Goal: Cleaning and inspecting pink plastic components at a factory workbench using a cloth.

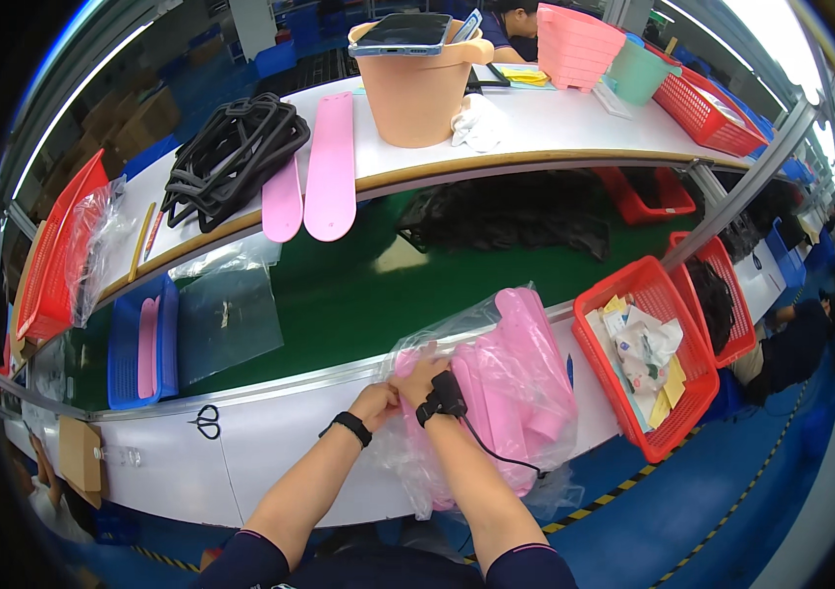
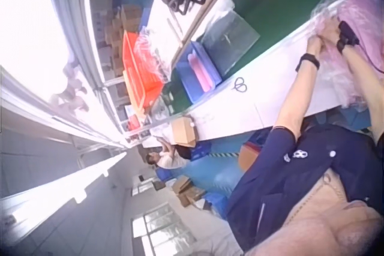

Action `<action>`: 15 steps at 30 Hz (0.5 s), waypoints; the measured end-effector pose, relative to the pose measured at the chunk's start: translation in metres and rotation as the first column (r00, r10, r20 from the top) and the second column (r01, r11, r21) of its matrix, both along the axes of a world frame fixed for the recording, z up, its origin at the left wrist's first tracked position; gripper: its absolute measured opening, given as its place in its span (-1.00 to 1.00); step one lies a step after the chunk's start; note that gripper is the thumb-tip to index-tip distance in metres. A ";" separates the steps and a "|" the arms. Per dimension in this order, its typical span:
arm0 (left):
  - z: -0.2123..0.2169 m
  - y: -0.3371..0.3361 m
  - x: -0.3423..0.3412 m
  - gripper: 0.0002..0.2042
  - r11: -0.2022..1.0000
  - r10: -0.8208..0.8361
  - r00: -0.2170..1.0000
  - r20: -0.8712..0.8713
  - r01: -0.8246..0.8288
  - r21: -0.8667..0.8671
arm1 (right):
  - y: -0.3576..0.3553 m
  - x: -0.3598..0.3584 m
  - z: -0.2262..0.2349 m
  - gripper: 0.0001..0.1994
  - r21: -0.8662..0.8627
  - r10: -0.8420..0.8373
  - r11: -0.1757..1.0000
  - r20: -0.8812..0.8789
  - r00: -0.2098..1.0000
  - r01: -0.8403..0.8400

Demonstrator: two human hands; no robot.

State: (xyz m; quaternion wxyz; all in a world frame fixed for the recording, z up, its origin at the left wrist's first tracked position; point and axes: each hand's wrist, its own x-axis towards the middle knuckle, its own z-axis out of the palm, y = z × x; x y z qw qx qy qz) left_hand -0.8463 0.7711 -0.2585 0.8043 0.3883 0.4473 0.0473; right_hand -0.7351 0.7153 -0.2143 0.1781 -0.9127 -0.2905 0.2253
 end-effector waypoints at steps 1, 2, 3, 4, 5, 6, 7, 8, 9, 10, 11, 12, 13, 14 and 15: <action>0.008 -0.009 0.005 -0.77 0.998 -0.022 1.000 0.015 0.021 0.051 | -0.002 0.003 0.002 0.16 0.052 -0.036 0.998 -0.017 0.999 0.037; 0.017 -0.017 0.007 -0.81 0.994 -0.045 0.999 0.029 0.042 0.103 | -0.002 0.008 0.004 0.14 0.047 -0.046 0.998 -0.059 0.997 0.048; 0.024 -0.021 0.007 -0.81 0.994 -0.047 0.998 0.030 0.044 0.101 | -0.003 0.013 0.002 0.14 0.045 -0.048 0.998 -0.058 0.997 0.050; 0.031 -0.025 0.007 -0.80 0.977 -0.102 0.995 0.010 0.099 0.188 | -0.003 0.018 -0.001 0.14 0.045 -0.037 0.998 -0.096 0.995 0.042; 0.037 -0.029 0.008 -0.77 0.950 -0.157 0.988 -0.015 0.155 0.271 | -0.004 0.024 -0.004 0.15 0.044 -0.028 0.998 -0.134 0.991 0.034; 0.046 -0.030 0.006 -0.77 0.949 -0.154 0.988 -0.016 0.152 0.276 | -0.005 0.029 -0.009 0.15 0.049 -0.025 0.998 -0.135 0.991 0.031; 0.052 -0.031 0.006 -0.75 0.829 -0.307 0.945 -0.110 0.322 0.458 | -0.009 0.036 -0.014 0.10 0.158 0.038 0.987 -0.182 0.982 -0.009; 0.057 -0.032 0.008 -0.71 0.645 -0.429 0.874 -0.229 0.474 0.600 | -0.015 0.044 -0.020 0.05 0.267 0.103 0.963 -0.222 0.970 -0.041; 0.059 -0.033 0.006 -0.71 0.647 -0.419 0.877 -0.234 0.469 0.601 | -0.017 0.047 -0.017 0.05 0.271 0.115 0.961 -0.225 0.968 -0.051; 0.059 -0.036 0.006 -0.73 0.552 -0.435 0.870 -0.233 0.462 0.694 | -0.019 0.051 -0.007 0.02 0.399 0.161 0.912 -0.552 0.818 0.090; 0.060 -0.040 0.005 -0.73 0.448 -0.450 0.862 -0.235 0.445 0.775 | -0.021 0.052 0.002 -0.01 0.454 0.248 0.851 -0.791 0.559 0.265; 0.063 -0.050 0.008 -0.76 0.298 -0.391 0.872 -0.296 0.424 0.855 | -0.027 0.054 0.012 -0.25 0.399 0.195 0.840 -0.855 0.481 0.368; 0.066 -0.053 0.011 -0.76 0.301 -0.388 0.874 -0.293 0.421 0.856 | -0.031 0.059 0.015 -0.25 0.398 0.196 0.842 -0.854 0.482 0.364; 0.070 -0.058 0.011 -0.74 0.149 -0.459 0.764 -0.454 0.570 0.808 | -0.034 0.064 0.018 -0.39 0.359 0.184 0.843 -0.892 0.414 0.400; 0.083 -0.061 0.010 -0.73 -0.015 -0.500 0.622 -0.603 0.690 0.724 | -0.039 0.070 0.019 -0.52 0.316 0.169 0.843 -0.924 0.343 0.436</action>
